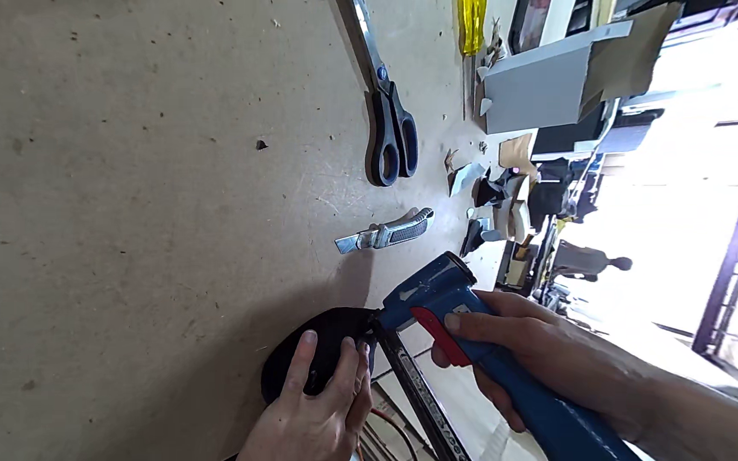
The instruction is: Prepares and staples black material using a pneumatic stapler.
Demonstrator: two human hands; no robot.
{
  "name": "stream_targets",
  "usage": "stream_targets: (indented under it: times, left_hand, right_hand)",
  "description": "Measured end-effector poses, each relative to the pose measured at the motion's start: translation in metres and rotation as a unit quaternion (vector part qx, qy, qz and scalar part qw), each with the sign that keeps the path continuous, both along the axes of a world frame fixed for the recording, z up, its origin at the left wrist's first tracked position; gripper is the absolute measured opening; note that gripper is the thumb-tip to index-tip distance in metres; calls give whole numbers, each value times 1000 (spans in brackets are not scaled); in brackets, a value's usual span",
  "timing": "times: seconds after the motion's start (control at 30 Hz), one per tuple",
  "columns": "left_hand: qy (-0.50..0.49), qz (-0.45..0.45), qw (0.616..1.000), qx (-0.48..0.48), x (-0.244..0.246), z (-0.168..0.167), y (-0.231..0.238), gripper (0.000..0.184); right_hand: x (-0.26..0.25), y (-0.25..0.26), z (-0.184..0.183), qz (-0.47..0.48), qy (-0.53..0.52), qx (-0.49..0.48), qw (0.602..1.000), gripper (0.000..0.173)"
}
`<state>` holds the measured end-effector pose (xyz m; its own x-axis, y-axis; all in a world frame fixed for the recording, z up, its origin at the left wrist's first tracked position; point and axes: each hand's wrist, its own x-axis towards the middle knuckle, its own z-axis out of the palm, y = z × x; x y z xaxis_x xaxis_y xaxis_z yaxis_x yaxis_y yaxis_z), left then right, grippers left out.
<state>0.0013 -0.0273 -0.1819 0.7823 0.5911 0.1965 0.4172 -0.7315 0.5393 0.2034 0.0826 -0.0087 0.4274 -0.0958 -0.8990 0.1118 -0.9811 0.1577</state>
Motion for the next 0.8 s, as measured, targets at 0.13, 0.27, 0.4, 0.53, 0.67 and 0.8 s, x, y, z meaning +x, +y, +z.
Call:
stream_targets:
  times: [0.13,0.27,0.4,0.53,0.67,0.8]
  left_hand:
    - [12,-13,1000,21,0,1,-1,40]
    - [51,-39,996,66,1,4,-3,48]
    - [72,-59,993,71,2,7,-5,51]
    - [74,-77,993,41,8,15,3,51]
    - [75,-78,993,37,10,15,4,48]
    - [63,-72,995,12,12,17,6,49]
  right_hand:
    - [-1,-1,3,7,5,5,1000,18]
    - [1,0,8,16,8,14,1000,18]
    - [9,1,7,13,3,1,1000,18]
    - [9,3,4,21,0,-7,1000,16]
    - [11,7,2,15,9,-22,1000,18]
    - [12,14,0,24,20,-33,999,17]
